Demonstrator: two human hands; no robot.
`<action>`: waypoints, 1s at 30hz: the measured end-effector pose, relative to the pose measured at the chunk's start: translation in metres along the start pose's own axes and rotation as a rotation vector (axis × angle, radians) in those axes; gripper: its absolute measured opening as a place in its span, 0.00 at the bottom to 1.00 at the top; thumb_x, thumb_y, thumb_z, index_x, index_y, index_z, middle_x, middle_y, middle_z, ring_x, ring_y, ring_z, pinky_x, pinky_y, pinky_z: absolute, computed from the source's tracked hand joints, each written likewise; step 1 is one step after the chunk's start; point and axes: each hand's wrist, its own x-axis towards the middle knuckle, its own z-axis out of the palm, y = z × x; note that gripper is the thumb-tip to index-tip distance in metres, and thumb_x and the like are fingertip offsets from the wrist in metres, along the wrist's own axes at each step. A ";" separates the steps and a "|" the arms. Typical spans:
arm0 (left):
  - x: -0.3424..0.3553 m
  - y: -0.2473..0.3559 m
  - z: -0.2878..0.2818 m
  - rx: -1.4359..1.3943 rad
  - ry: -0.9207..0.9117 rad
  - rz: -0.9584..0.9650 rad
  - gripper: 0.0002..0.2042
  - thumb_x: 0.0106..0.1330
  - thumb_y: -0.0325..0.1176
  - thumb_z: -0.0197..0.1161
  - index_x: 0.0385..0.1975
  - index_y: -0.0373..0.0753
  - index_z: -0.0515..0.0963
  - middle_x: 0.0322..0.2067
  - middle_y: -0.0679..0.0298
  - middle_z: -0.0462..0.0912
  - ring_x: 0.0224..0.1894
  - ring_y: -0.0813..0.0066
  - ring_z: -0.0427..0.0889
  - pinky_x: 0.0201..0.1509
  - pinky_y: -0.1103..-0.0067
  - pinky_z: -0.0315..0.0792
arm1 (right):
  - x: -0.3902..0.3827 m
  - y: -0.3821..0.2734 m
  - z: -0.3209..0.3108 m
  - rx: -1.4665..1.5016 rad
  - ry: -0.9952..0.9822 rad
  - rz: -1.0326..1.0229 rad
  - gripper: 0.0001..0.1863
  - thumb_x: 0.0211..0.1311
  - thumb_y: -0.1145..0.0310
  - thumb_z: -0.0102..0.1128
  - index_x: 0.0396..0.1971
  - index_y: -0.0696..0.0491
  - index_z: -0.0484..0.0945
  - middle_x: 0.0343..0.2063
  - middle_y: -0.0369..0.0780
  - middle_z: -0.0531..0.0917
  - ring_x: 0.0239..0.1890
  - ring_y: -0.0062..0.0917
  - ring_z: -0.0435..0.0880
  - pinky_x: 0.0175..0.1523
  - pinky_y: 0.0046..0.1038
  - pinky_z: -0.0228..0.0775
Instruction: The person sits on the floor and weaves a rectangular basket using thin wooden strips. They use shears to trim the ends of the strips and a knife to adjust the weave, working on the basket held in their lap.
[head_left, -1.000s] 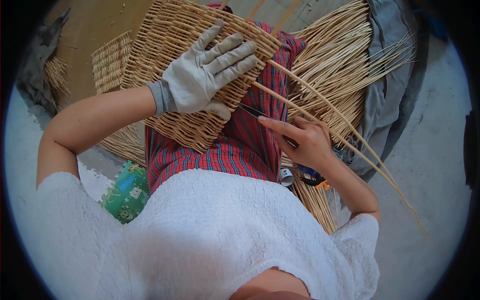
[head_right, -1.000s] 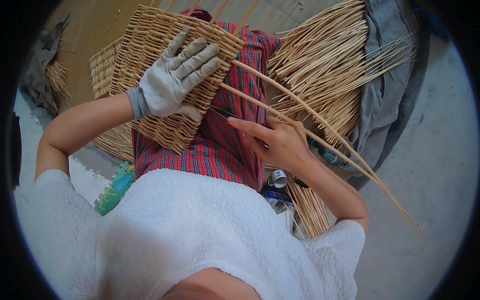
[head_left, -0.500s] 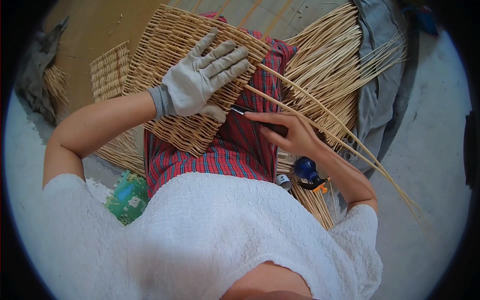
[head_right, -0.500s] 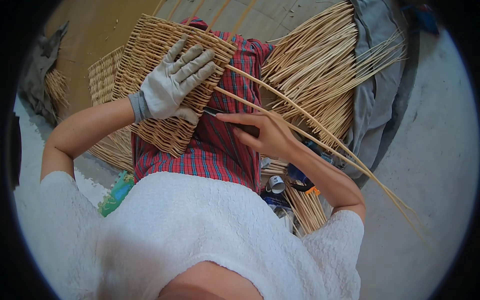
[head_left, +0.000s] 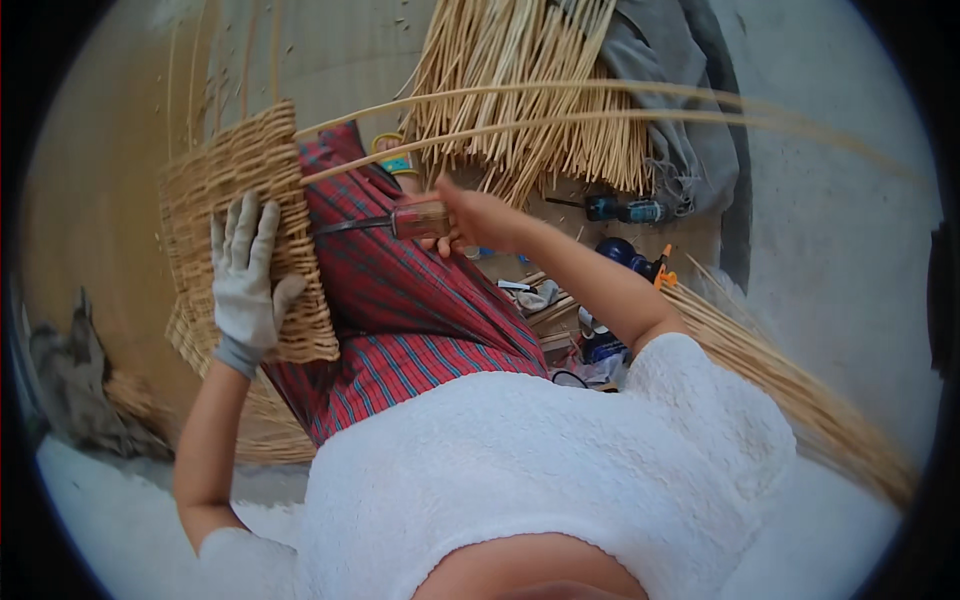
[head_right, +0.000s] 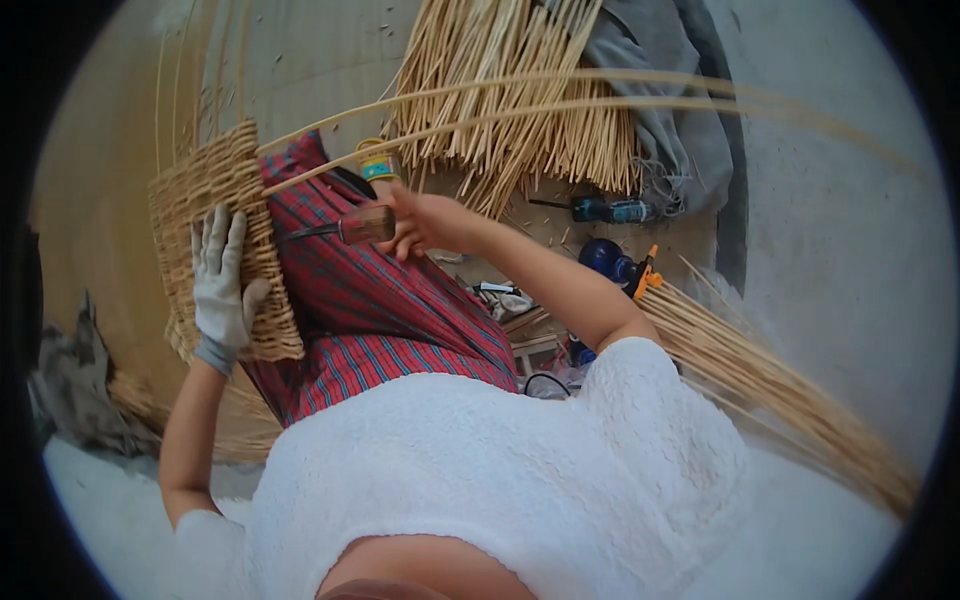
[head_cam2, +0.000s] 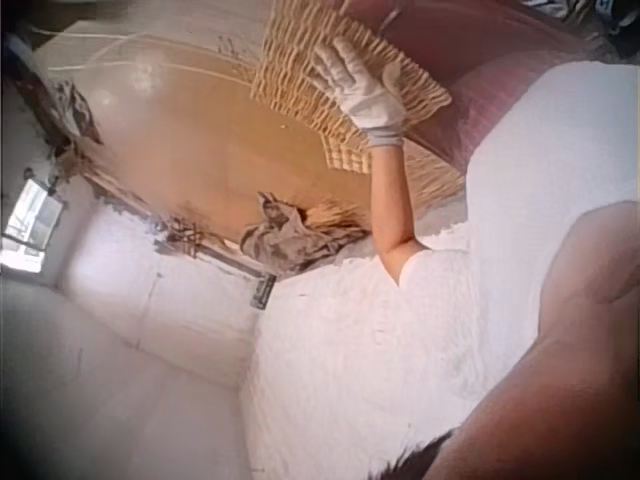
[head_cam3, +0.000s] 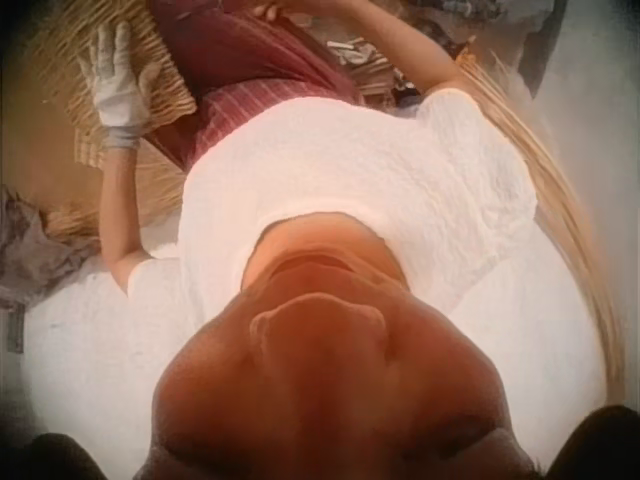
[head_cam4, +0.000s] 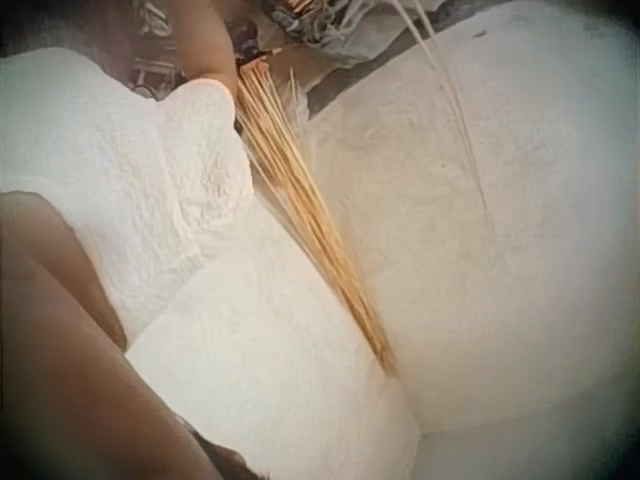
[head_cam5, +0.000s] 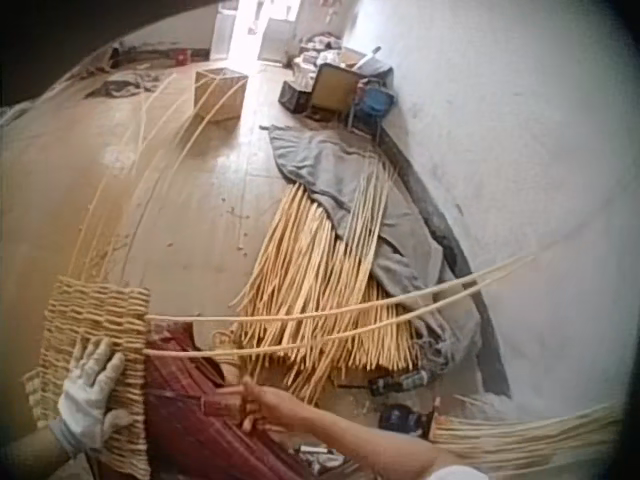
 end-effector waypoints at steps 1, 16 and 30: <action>0.004 0.002 0.000 -0.005 -0.018 -0.009 0.43 0.71 0.65 0.54 0.78 0.39 0.61 0.78 0.49 0.59 0.81 0.47 0.55 0.85 0.53 0.43 | 0.019 0.035 -0.048 -0.349 0.190 -0.118 0.26 0.76 0.45 0.58 0.61 0.49 0.81 0.32 0.37 0.89 0.36 0.23 0.87 0.41 0.28 0.78; -0.002 0.006 0.005 -0.007 0.018 -0.044 0.42 0.76 0.66 0.48 0.78 0.38 0.60 0.79 0.47 0.56 0.82 0.44 0.52 0.85 0.52 0.40 | 0.100 0.095 -0.227 -0.781 1.266 0.275 0.16 0.60 0.50 0.69 0.33 0.48 0.91 0.29 0.36 0.92 0.37 0.28 0.92 0.50 0.35 0.82; -0.003 0.006 0.004 -0.085 0.023 -0.079 0.45 0.67 0.65 0.61 0.76 0.38 0.64 0.76 0.47 0.63 0.79 0.44 0.59 0.84 0.50 0.44 | -0.087 0.009 -0.062 0.024 0.390 -0.367 0.11 0.73 0.63 0.68 0.45 0.52 0.77 0.34 0.36 0.85 0.29 0.16 0.82 0.30 0.16 0.68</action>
